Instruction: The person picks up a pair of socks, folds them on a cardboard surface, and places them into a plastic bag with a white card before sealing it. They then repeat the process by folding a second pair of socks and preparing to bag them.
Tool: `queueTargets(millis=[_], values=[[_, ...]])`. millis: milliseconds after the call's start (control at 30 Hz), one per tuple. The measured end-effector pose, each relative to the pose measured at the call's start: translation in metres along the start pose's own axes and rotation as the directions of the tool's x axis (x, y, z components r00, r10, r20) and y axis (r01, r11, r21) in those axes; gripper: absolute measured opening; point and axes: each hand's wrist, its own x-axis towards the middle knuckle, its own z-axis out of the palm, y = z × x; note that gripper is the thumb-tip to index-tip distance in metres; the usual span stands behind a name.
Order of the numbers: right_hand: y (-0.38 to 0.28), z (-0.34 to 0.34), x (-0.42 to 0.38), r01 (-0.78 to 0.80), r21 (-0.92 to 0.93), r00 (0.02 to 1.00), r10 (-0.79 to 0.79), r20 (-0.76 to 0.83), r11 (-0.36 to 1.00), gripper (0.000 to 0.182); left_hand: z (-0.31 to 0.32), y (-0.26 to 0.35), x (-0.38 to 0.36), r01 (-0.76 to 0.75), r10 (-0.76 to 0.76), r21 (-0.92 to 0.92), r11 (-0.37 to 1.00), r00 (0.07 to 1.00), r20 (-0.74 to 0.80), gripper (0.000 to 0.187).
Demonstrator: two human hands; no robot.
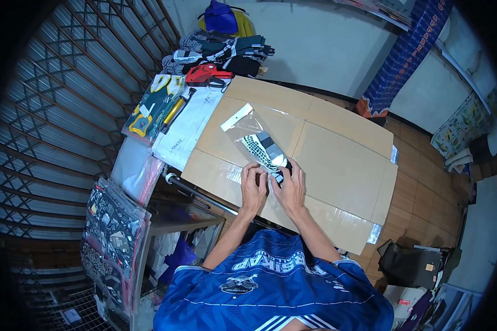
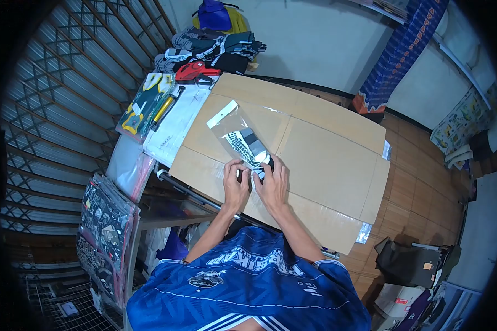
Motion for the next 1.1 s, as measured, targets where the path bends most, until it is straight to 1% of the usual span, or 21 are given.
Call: queueTargets(millis=[33, 133, 233, 333, 400, 433, 500, 600, 700, 800, 900, 1000, 1100], values=[[-0.003, -0.002, 0.002, 0.011, 0.011, 1.000, -0.011, 0.004, 1.000, 0.040, 0.000, -0.002, 0.000, -0.003, 0.003, 0.000, 1.000, 1.000, -0.004, 0.009], [-0.006, -0.012, -0.002, -0.034, 0.075, 0.999, 0.031, 0.045, 0.997, 0.044, 0.000, -0.004, 0.001, -0.003, 0.003, 0.001, 1.000, 1.000, -0.019, 0.011], [0.003, -0.014, -0.016, -0.120, 0.072, 0.992, 0.117, 0.036, 0.990, 0.043, 0.000, -0.002, 0.000, 0.003, -0.003, 0.001, 1.000, 1.000, -0.025, 0.011], [0.015, -0.011, -0.024, -0.068, -0.028, 0.990, 0.071, 0.125, 0.997, 0.038, 0.001, -0.002, 0.000, 0.012, -0.013, -0.026, 1.000, 1.000, -0.024, 0.011], [0.018, -0.007, -0.024, -0.009, -0.039, 0.995, 0.012, 0.098, 0.999, 0.037, 0.001, -0.003, 0.000, 0.034, -0.036, -0.071, 0.997, 0.999, -0.019, 0.011], [0.018, -0.005, -0.023, 0.023, -0.043, 0.996, -0.019, 0.085, 0.999, 0.037, 0.001, -0.003, 0.001, 0.015, -0.017, -0.067, 0.998, 1.000, -0.023, 0.011], [0.016, 0.000, -0.021, 0.026, -0.028, 0.996, -0.023, 0.084, 0.999, 0.036, 0.000, -0.002, 0.002, -0.022, 0.020, -0.056, 0.998, 0.999, -0.034, 0.011], [0.014, 0.001, -0.017, 0.033, -0.013, 0.995, -0.032, 0.094, 0.999, 0.035, -0.001, 0.004, 0.002, 0.035, -0.037, -0.088, 0.995, 0.999, -0.029, 0.011], [0.015, 0.002, -0.017, 0.044, -0.006, 0.994, -0.043, 0.101, 0.999, 0.035, -0.001, 0.000, 0.004, -0.046, 0.048, 0.038, 0.998, 0.997, -0.055, 0.014], [0.020, 0.003, -0.017, 0.047, 0.020, 0.994, -0.048, 0.098, 0.999, 0.035, 0.005, 0.002, 0.010, 0.022, -0.024, -0.019, 1.000, 0.995, -0.100, 0.018], [0.021, 0.005, -0.019, 0.040, 0.037, 0.995, -0.043, 0.095, 0.999, 0.035, 0.007, 0.002, 0.022, -0.055, 0.064, 0.072, 0.996, 0.991, -0.122, 0.017], [0.022, 0.005, -0.019, 0.038, 0.036, 0.995, -0.041, 0.092, 0.999, 0.035, 0.010, 0.004, 0.030, -0.072, 0.081, 0.077, 0.994, 0.990, -0.117, 0.016], [0.022, 0.005, -0.020, 0.035, 0.036, 0.995, -0.038, 0.091, 0.999, 0.034, 0.013, 0.005, 0.026, -0.081, 0.083, 0.020, 0.997, 0.989, -0.122, 0.016]])
